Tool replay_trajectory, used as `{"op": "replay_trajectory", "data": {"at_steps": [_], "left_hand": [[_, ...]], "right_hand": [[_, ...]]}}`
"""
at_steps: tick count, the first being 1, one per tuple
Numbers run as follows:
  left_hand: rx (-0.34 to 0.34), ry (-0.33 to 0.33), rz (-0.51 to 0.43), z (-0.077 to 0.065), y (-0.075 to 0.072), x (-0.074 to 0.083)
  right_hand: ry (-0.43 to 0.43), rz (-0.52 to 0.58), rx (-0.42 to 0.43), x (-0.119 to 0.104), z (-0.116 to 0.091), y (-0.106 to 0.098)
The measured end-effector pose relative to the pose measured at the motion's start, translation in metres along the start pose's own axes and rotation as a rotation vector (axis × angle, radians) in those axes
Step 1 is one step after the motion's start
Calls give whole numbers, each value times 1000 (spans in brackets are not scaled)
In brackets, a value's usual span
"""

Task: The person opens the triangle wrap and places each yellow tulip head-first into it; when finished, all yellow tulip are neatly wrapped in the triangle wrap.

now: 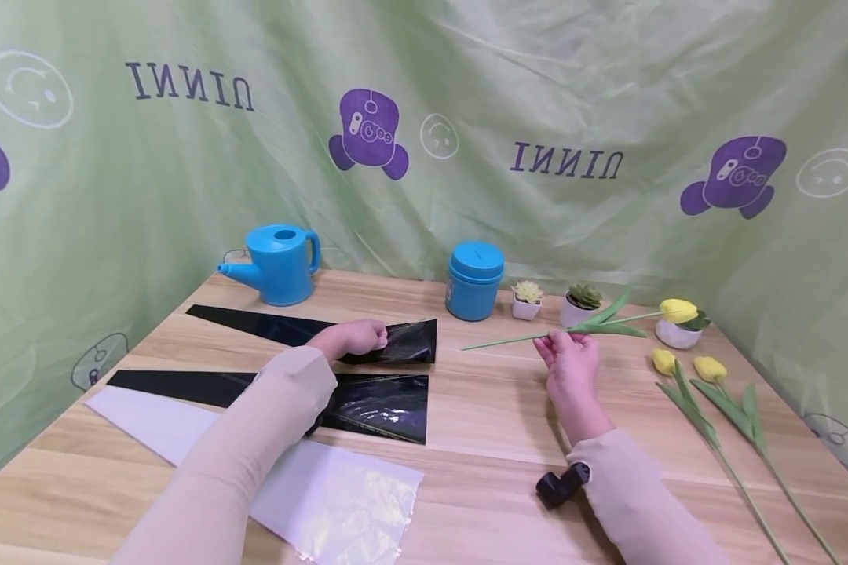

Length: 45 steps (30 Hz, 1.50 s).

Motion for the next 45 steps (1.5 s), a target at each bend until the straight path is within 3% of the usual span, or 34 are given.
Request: {"op": "replay_trajectory", "data": {"at_steps": [10,14,21,22,23,25,27,29,30,31,32,33,34,36,39,41,42,43,45], "left_hand": [[-11,-26,-33,2,9,-7],[-6,0,6,3,10,-5],[-9,-13,45,5,12,-5],[-12,-18,54,8,12,-6],[-12,29,49,15,13,-13],[-26,27,60,26,14,-23],[-14,70,73,49,15,-45],[-9,75,67,46,13,-42],[-6,40,77,44,13,-41],[-1,76,75,49,13,-45],[6,98,80,44,13,-41],[6,70,93,43,13,-42],[5,85,95,48,13,-45],[15,131,108,85,15,-81],[17,124,99,131,17,-128],[14,125,76,144,18,-139],[16,127,73,142,17,-137],[14,129,71,123,16,-118],[-2,123,53,99,13,-92]], "right_hand": [[42,22,9,26,-1,21],[49,14,-2,33,-3,28],[71,-9,-8,50,-8,36],[72,-17,-9,52,-8,37],[73,-20,-10,54,-9,39],[79,-28,-20,58,-10,42],[86,-39,-31,62,-11,45],[91,-54,-39,65,-12,49],[96,-60,-44,66,-13,51],[100,-63,-44,68,-13,52],[102,-64,-49,69,-14,54],[104,-65,-52,70,-14,56],[103,-65,-58,70,-15,58],[108,-72,-71,72,-17,62],[109,-90,-90,75,-21,67],[113,-111,-101,77,-25,70],[116,-117,-108,78,-27,71],[117,-125,-117,79,-29,73],[124,-138,-138,82,-32,78]]}}
Point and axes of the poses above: each hand's wrist, its own z-axis towards the middle knuckle, its own y-axis out of the palm, x = y × z, the point moved 9 cm from there along z, towards the middle knuckle, and after that the axes turned 7 degrees about -z, right-handed, at the moved point
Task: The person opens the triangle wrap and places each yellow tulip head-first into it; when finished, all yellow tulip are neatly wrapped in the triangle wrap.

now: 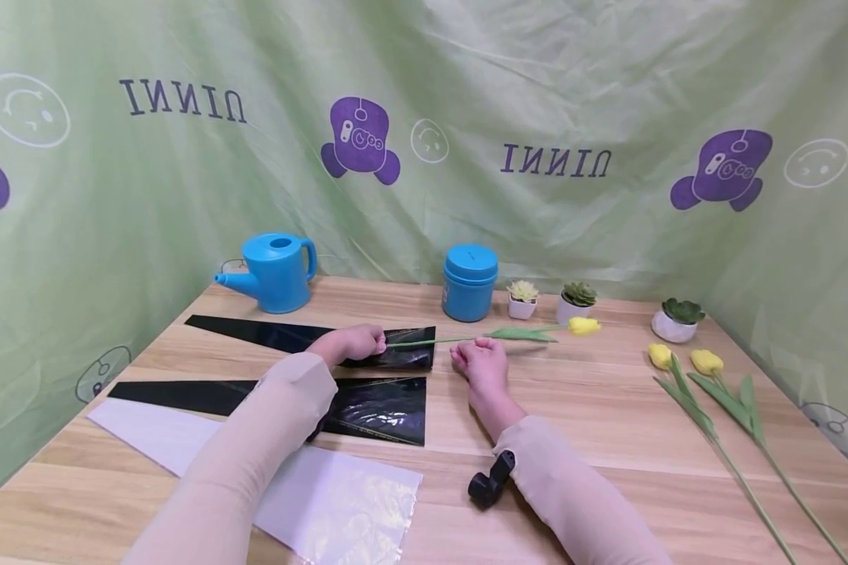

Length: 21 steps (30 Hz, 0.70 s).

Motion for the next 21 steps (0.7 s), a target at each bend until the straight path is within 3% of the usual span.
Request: {"op": "replay_trajectory", "data": {"at_steps": [4,5,6,7,8,14,21], "left_hand": [[-8,-68,-27,-57,-10,71],[-8,-91,-37,-57,-12,72],[1,-95,-37,-66,-14,83],[7,-145,-32,-75,-15,92],[11,-139,-30,-80,-16,98],[17,-121,-15,-87,-16,108],[26,-144,-23,-83,-16,103]], "right_hand": [[-1,-17,-40,4,-5,10],[-1,-18,-43,4,-5,12],[-2,-17,-45,4,-6,13],[-2,-21,-46,4,-7,14],[-3,-25,-47,3,-8,14],[-10,-65,-78,-7,-10,14],[4,-147,-240,-24,-5,13]]}}
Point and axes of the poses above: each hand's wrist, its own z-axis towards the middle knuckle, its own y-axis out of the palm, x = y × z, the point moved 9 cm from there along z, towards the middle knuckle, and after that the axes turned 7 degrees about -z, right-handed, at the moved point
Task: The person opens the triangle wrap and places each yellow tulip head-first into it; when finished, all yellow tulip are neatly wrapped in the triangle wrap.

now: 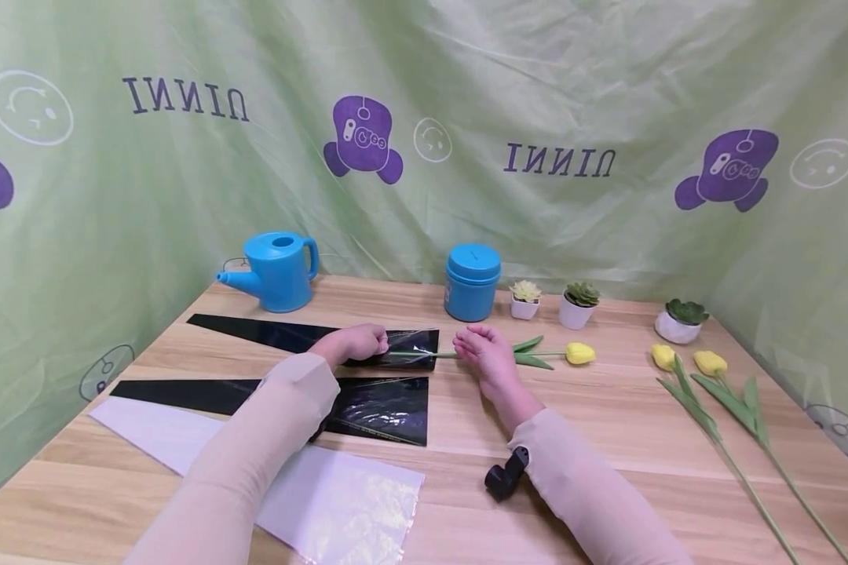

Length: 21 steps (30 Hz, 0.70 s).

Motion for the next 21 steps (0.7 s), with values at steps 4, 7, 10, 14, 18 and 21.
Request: {"op": "replay_trajectory", "data": {"at_steps": [4,7,10,14,18,21], "left_hand": [[1,-3,1,0,1,0],[2,2,2,0,1,1],[8,10,11,-2,1,2],[12,9,21,-4,1,4],[4,-11,19,5,2,-3],[-8,55,-2,25,4,-20]], "right_hand": [[-28,-199,-198,-10,2,0],[-98,-360,-343,-18,3,-2],[-163,-461,-435,-24,5,-10],[-242,-595,-498,-30,7,-26],[-300,-729,-533,-34,11,-41],[-345,-788,-543,-38,15,-52]]}}
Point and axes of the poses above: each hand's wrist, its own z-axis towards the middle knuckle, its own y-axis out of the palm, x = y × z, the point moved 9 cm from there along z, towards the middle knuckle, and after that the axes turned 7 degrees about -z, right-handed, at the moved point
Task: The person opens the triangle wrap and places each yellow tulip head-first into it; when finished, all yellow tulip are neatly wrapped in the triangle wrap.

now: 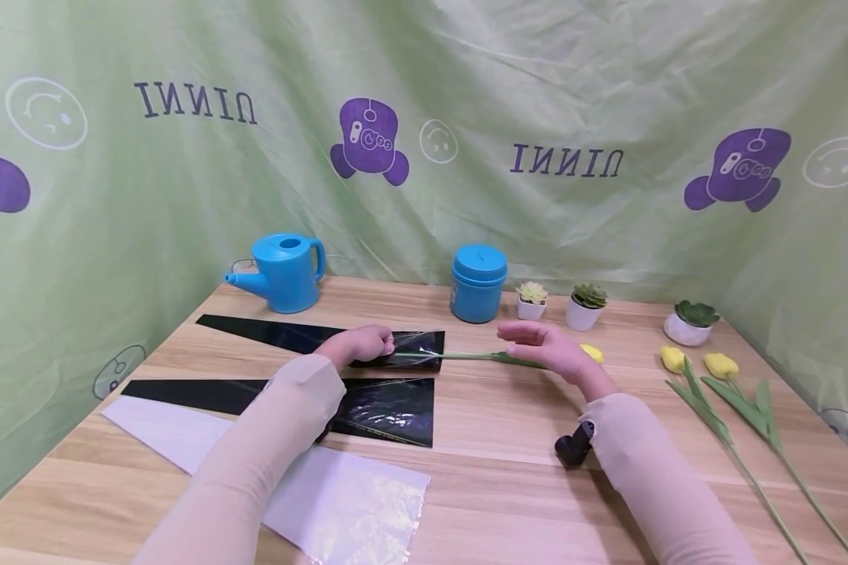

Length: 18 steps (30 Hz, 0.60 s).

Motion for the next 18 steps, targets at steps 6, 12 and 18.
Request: {"op": "replay_trajectory", "data": {"at_steps": [6,12,18], "left_hand": [[-6,-46,24,-17,-1,17],[1,-40,13,-26,-3,25],[-1,-61,-46,-26,-3,20]], "right_hand": [[-33,-123,3,9,-4,-13],[-37,-250,-59,11,1,-12],[-15,-338,-92,12,9,-7]]}}
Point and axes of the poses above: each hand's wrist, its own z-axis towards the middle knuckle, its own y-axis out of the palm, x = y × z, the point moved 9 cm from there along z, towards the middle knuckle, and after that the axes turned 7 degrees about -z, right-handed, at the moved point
